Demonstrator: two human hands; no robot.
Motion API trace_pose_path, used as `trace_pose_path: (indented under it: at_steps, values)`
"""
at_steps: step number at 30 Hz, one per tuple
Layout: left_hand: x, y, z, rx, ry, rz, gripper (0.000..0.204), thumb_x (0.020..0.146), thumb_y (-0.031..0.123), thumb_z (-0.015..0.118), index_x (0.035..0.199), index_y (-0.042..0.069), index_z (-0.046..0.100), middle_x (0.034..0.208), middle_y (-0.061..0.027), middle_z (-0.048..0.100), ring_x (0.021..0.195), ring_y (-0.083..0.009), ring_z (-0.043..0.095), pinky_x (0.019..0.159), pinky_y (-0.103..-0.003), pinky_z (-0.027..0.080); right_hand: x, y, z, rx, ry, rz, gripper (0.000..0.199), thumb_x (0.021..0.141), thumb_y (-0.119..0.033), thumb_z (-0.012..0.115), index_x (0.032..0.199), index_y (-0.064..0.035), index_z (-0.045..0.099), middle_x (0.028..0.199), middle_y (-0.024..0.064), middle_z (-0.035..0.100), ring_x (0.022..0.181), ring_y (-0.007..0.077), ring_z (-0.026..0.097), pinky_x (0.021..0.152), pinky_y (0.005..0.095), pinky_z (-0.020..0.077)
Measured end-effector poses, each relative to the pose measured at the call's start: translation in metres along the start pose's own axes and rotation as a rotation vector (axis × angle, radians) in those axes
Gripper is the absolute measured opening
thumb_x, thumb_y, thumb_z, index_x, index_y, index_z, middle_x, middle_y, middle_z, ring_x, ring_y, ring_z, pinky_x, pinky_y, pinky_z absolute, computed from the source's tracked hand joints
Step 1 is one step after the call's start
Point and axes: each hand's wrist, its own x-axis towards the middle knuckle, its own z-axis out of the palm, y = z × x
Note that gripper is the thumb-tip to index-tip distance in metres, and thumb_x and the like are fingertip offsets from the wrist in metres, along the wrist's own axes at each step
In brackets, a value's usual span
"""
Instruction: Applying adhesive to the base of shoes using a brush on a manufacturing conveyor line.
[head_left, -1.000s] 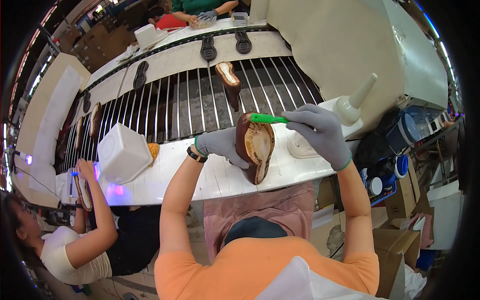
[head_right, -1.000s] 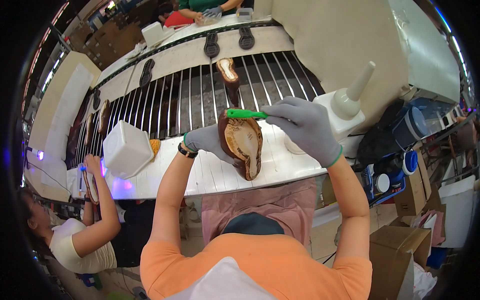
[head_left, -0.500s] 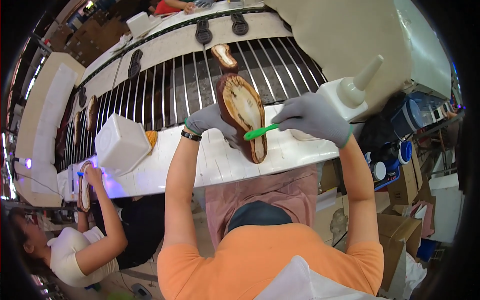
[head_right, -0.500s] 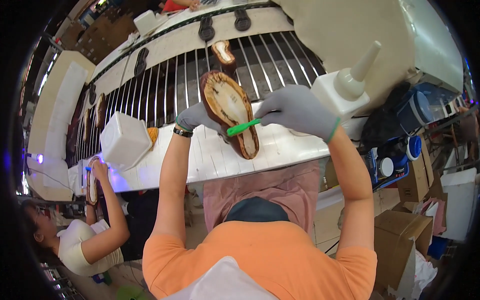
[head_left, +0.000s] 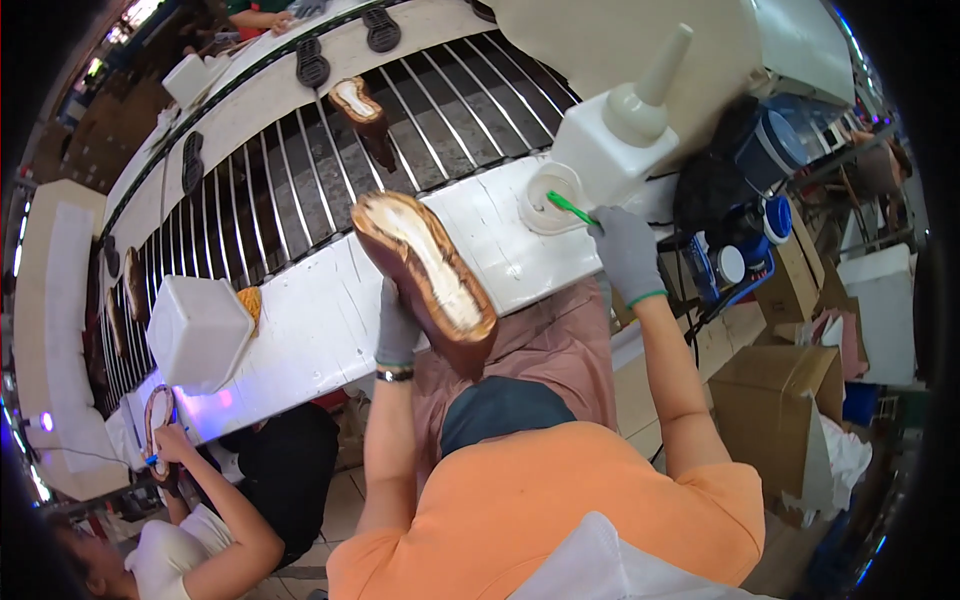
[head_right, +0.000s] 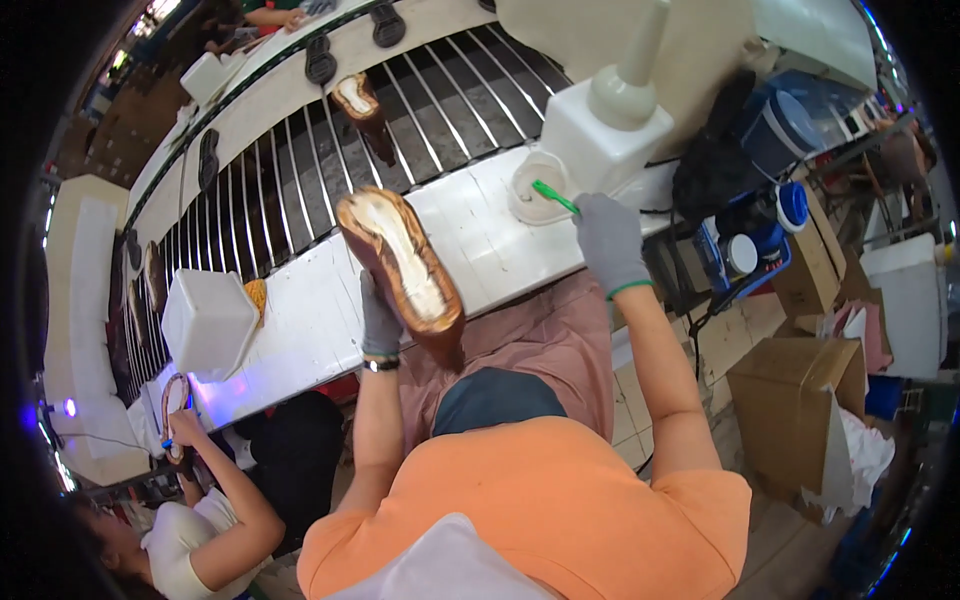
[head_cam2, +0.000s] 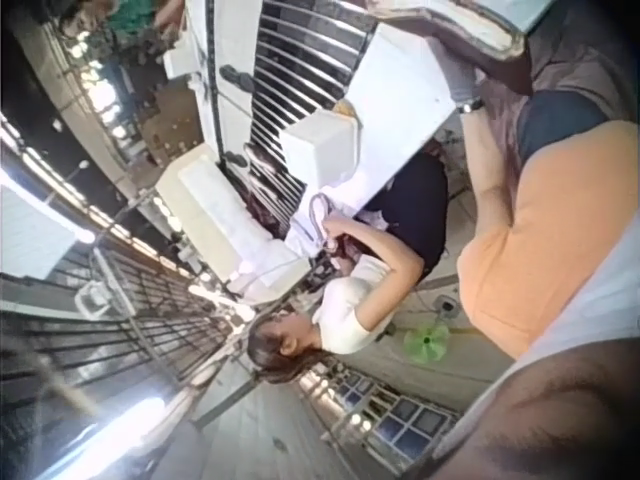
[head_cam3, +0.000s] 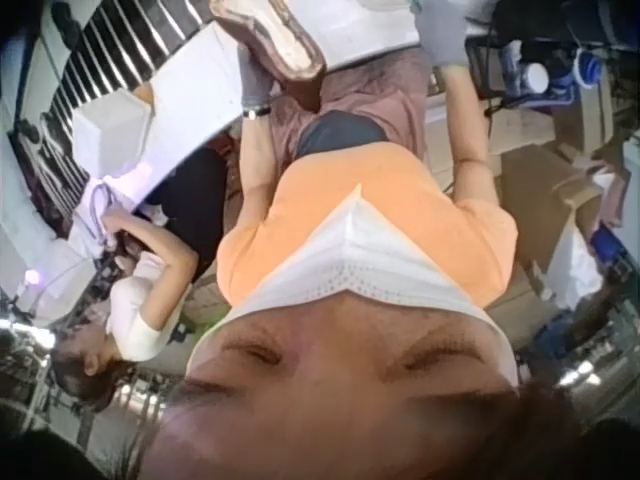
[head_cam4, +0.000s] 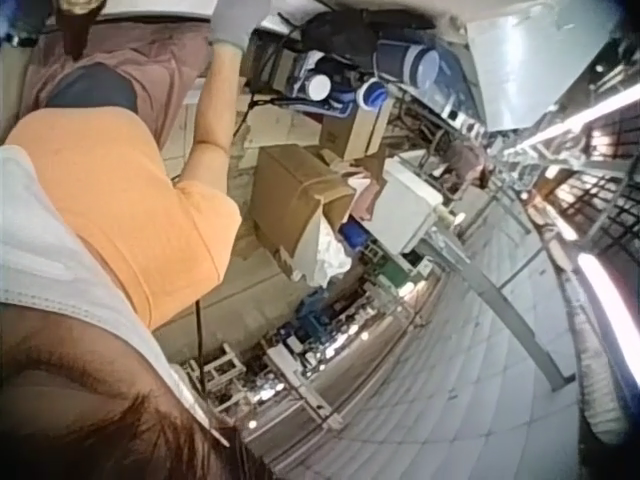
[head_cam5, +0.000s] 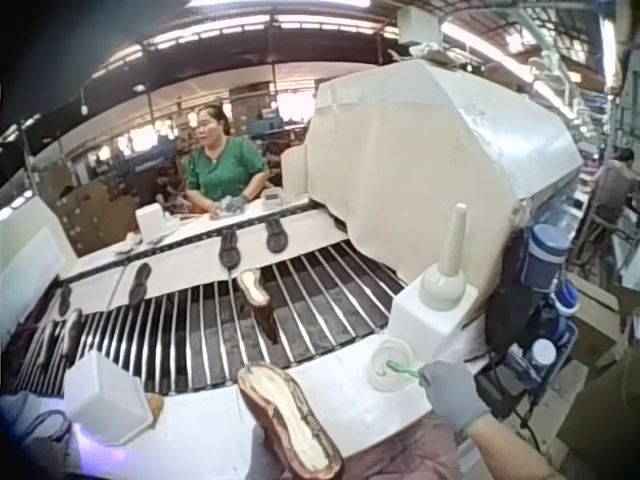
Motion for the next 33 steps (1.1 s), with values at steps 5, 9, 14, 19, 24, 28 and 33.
trace_pose_path:
  at_steps: [5, 9, 14, 19, 24, 28, 33]
  values:
    - [-0.049, -0.031, 0.018, -0.705, -0.186, -0.226, 0.073, 0.097, 0.06, 0.044, 0.145, 0.005, 0.041, 0.135, -0.0204, 0.056, 0.114, -0.0372, 0.06, 0.095, -0.047, 0.053, 0.012, -0.011, 0.021, -0.162, 0.008, -0.009, 0.009, 0.088, -0.016, 0.06, 0.086, -0.0073, 0.06, 0.08, 0.015, 0.063, 0.076, 0.0357, 0.065, 0.069, 0.0475, 0.0506]
    - [-0.066, -0.031, 0.019, -0.606, -0.187, -0.233, 0.073, 0.098, 0.062, 0.043, 0.142, 0.004, 0.043, 0.129, -0.0222, 0.06, 0.104, -0.0383, 0.064, 0.086, -0.046, 0.057, 0.016, 0.009, 0.018, -0.001, -0.09, -0.039, 0.015, 0.088, -0.017, 0.061, 0.098, -0.0065, 0.067, 0.083, 0.0154, 0.068, 0.07, 0.0312, 0.065, 0.064, 0.0423, 0.0505]
    - [-0.051, -0.023, 0.008, -0.695, -0.279, -0.142, 0.072, 0.099, 0.06, 0.04, 0.148, 0.007, 0.038, 0.14, -0.0158, 0.053, 0.119, -0.0319, 0.058, 0.1, -0.042, 0.05, 0.005, 0.019, 0.005, 0.863, -0.403, 0.477, 0.025, 0.093, -0.023, 0.063, 0.104, -0.0032, 0.073, 0.078, 0.0081, 0.071, 0.055, 0.0102, 0.056, 0.049, 0.0246, 0.0419]
    - [-0.042, -0.003, 0.031, -0.16, -0.091, -0.109, 0.073, 0.096, 0.058, 0.049, 0.145, 0.004, 0.041, 0.136, -0.0148, 0.056, 0.118, -0.0278, 0.06, 0.103, -0.039, 0.048, 0.011, -0.018, -0.02, 1.369, -0.439, 0.412, 0.026, 0.094, -0.023, 0.062, 0.091, 0.0001, 0.075, 0.073, 0.0011, 0.065, 0.051, 0.0037, 0.045, 0.047, 0.0188, 0.0337]
    - [-0.048, 0.02, 0.075, 0.136, 0.042, -0.091, 0.061, 0.099, 0.044, 0.053, 0.141, 0.001, 0.043, 0.132, -0.0126, 0.058, 0.114, -0.0223, 0.06, 0.098, -0.036, 0.05, 0.014, -0.06, -0.068, 1.207, -0.464, 0.071, 0.017, 0.088, -0.012, 0.066, 0.097, -0.0005, 0.076, 0.078, 0.0009, 0.067, 0.06, 0.0047, 0.051, 0.053, 0.0202, 0.0388]
    - [-0.049, 0.036, 0.099, 0.315, 0.009, 0.047, 0.062, 0.099, 0.04, 0.055, 0.143, -0.002, 0.039, 0.133, -0.0107, 0.055, 0.115, -0.019, 0.058, 0.097, -0.033, 0.049, 0.003, -0.078, -0.093, 1.146, -0.408, -0.236, 0.023, 0.075, 0.002, 0.072, 0.097, 0.0018, 0.075, 0.084, 0.0058, 0.07, 0.076, 0.0135, 0.062, 0.068, 0.0259, 0.0484]
    - [-0.049, 0.046, 0.114, 0.476, -0.006, 0.151, 0.063, 0.097, 0.035, 0.056, 0.142, -0.004, 0.038, 0.132, -0.0116, 0.055, 0.115, -0.0181, 0.056, 0.098, -0.031, 0.047, -0.005, -0.082, -0.099, 1.02, -0.348, -0.402, 0.025, 0.075, 0.002, 0.074, 0.1, 0.0002, 0.075, 0.082, 0.0088, 0.069, 0.077, 0.0166, 0.065, 0.069, 0.0275, 0.0498]
